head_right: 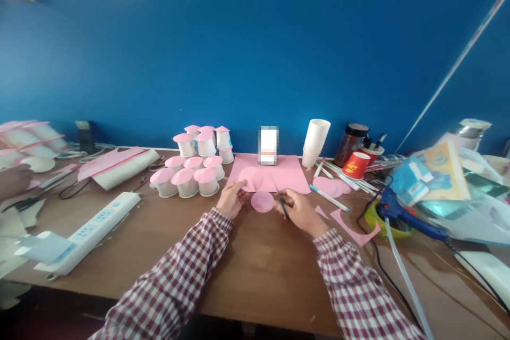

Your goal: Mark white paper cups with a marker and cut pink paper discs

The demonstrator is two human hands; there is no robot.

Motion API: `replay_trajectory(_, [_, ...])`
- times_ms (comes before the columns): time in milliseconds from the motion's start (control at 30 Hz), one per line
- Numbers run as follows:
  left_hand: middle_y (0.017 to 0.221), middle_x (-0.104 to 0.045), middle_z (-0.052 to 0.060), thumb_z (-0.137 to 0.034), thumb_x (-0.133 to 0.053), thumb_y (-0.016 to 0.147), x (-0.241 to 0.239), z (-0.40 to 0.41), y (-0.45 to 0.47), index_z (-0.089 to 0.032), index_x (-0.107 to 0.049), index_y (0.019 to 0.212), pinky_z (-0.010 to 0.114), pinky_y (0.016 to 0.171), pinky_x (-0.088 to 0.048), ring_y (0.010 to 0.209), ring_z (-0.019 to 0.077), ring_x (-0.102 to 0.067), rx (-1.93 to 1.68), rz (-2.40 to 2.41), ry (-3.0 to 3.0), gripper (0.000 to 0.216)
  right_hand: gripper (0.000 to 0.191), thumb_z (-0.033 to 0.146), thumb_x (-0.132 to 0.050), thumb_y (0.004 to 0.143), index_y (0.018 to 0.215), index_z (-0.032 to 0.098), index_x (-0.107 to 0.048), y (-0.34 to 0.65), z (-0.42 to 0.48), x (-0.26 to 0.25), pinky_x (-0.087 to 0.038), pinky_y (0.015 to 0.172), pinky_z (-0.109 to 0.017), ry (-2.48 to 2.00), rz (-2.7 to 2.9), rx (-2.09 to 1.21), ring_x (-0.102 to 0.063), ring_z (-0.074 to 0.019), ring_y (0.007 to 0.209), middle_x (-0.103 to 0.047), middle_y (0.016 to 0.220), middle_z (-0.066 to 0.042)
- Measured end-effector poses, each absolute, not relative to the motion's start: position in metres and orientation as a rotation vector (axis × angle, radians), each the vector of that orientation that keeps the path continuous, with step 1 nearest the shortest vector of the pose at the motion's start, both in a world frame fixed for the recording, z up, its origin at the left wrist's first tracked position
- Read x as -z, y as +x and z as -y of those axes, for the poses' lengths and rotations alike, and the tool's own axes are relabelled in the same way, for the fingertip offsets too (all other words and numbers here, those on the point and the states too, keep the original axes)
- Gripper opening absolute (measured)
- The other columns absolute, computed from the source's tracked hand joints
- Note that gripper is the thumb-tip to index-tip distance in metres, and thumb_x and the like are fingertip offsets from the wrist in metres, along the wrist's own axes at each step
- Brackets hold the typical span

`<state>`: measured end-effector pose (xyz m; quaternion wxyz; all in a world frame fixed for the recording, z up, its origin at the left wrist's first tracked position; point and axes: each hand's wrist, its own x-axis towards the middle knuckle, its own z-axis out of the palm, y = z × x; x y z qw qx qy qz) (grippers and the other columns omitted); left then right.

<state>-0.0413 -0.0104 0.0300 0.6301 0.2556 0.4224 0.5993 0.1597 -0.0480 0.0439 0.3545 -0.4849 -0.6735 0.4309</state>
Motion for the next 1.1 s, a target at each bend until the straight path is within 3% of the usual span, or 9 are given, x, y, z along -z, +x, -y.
replay_trajectory(200, [0.053,-0.058,0.001,-0.021,-0.074,0.061,-0.020,0.012,-0.038,-0.013,-0.064,0.069,0.020,0.040,-0.039,0.041,0.0094,-0.050,-1.144,-1.190,1.117,0.015,0.050,0.059,-0.057,0.072,0.095,0.014,-0.057,0.194,0.028,-0.043,-0.048,0.053,-0.027,-1.392,1.494,-0.732,-0.056,-0.0135,0.053,-0.061,0.066,-0.003])
replay_trajectory(333, [0.061,-0.062,0.003,-0.022,-0.073,0.061,-0.011,0.012,-0.038,-0.017,-0.068,0.072,0.022,0.053,-0.043,0.054,0.0122,-0.054,-1.198,-1.342,1.562,0.013,0.045,0.055,-0.056,0.074,0.095,0.015,-0.059,0.215,0.021,-0.041,-0.047,0.060,-0.029,-1.557,1.533,-0.438,-0.061,-0.0181,0.063,-0.066,0.076,-0.008])
replay_trajectory(467, [0.072,-0.063,0.004,-0.022,-0.075,0.058,-0.006,0.011,-0.040,-0.020,-0.069,0.089,0.024,0.069,-0.044,0.067,0.0151,-0.057,-1.320,-1.402,1.595,0.031,0.031,0.040,-0.051,0.080,0.102,0.021,-0.061,0.232,0.023,-0.049,-0.044,0.068,-0.032,-1.945,1.472,-0.008,-0.062,-0.0239,0.081,-0.068,0.091,-0.009])
replay_trajectory(567, [0.084,-0.063,0.006,-0.023,-0.073,0.061,-0.006,0.012,-0.039,-0.021,-0.068,0.095,0.024,0.071,-0.043,0.070,0.0151,-0.057,-1.387,-1.412,1.595,0.034,0.035,0.032,-0.047,0.082,0.113,0.022,-0.057,0.245,0.026,-0.055,-0.043,0.069,-0.034,-2.165,1.382,0.154,-0.062,-0.0258,0.084,-0.067,0.095,-0.011])
replay_trajectory(733, [0.094,-0.062,0.007,-0.026,-0.065,0.070,-0.006,0.015,-0.034,-0.020,-0.065,0.099,0.026,0.070,-0.045,0.060,0.0113,-0.055,-1.327,-1.422,1.748,0.029,0.041,0.031,-0.048,0.082,0.121,0.019,-0.052,0.261,0.022,-0.049,-0.042,0.069,-0.034,-2.327,1.430,0.178,-0.061,-0.0269,0.088,-0.065,0.101,-0.015])
replay_trajectory(967, [0.104,-0.060,0.009,-0.027,-0.057,0.077,-0.007,0.017,-0.033,-0.016,-0.060,0.105,0.029,0.072,-0.049,0.065,0.0114,-0.060,-1.242,-1.438,1.820,0.030,0.042,0.040,-0.043,0.085,0.122,0.023,-0.050,0.260,0.008,-0.038,-0.043,0.072,-0.033,-2.442,1.477,0.075,-0.060,-0.0252,0.093,-0.063,0.106,-0.013])
replay_trajectory(1100, [0.104,-0.060,0.010,-0.027,-0.056,0.077,-0.005,0.016,-0.032,-0.016,-0.060,0.104,0.030,0.074,-0.050,0.071,0.0131,-0.062,-1.232,-1.434,1.853,0.030,0.038,0.038,-0.046,0.083,0.117,0.026,-0.055,0.262,0.008,-0.041,-0.044,0.073,-0.034,-2.460,1.505,-0.013,-0.061,-0.0254,0.092,-0.064,0.106,-0.011])
